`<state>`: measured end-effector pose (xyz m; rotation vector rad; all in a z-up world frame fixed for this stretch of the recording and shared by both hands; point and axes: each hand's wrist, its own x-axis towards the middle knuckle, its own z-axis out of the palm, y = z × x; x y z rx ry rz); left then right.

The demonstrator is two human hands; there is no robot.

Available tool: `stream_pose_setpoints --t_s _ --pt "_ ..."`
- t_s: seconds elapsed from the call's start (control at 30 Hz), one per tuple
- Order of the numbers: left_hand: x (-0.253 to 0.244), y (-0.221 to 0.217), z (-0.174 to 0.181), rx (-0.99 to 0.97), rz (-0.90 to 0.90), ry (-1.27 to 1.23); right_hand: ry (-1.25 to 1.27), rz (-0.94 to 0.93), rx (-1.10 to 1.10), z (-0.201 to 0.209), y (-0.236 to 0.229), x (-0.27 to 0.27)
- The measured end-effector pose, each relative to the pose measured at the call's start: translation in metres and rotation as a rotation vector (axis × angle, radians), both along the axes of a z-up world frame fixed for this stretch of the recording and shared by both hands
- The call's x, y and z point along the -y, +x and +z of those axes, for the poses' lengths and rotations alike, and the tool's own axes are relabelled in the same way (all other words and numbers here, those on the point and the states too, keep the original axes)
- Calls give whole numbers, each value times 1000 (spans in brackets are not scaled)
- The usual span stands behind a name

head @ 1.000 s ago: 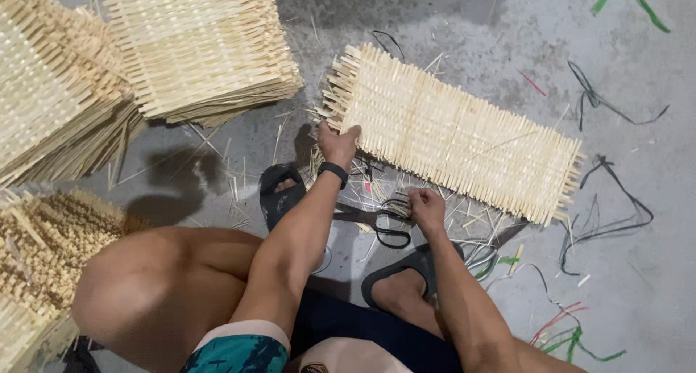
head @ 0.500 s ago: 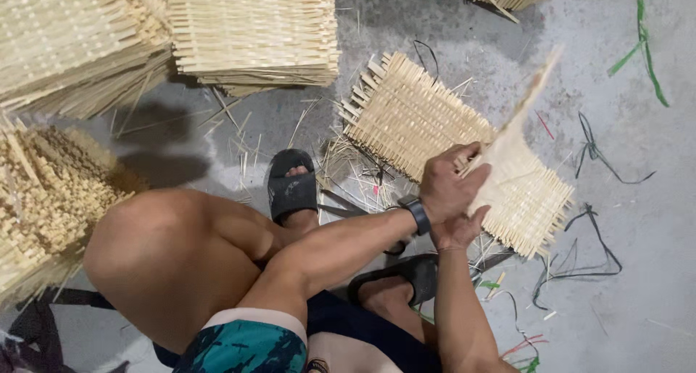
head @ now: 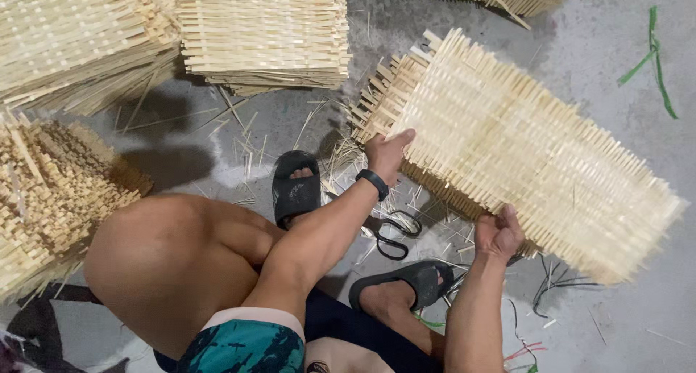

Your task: The person sits on the floor and uses shears to cut long woven bamboo mats into smaller rectangular pieces. The person repeatedly cuts the mats and stacks the finished pieces to the left.

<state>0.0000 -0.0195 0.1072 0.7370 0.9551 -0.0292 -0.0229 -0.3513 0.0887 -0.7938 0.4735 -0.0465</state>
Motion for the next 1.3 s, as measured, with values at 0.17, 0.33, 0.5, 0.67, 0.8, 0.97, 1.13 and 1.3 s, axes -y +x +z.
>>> stream_pose_setpoints --t_s 0.17,0.33,0.5,0.67,0.8,0.97,1.13,1.3 --pt "5 5 -47 9 81 -58 15 46 -136 0 4 -20" --pt "-11 8 -109 -142 85 168 -540 348 -628 -29 -14 -54" --pt "-17 5 -112 -124 89 27 -1526 835 -11 -44 -52 -127" --pt "-20 4 -93 89 53 -221 -1429 1020 227 -27 -70 -160" --pt "-30 -4 -87 146 -122 -384 -1628 1186 401 -11 -87 -170" --pt "-40 8 -94 188 -238 -214 -1853 1286 401 -6 -98 -171" --pt "-42 13 -83 245 -219 -240 -1900 1291 469 -13 -93 -162" --pt "-40 13 -83 180 -201 -243 -1703 1195 185 4 -82 -138"
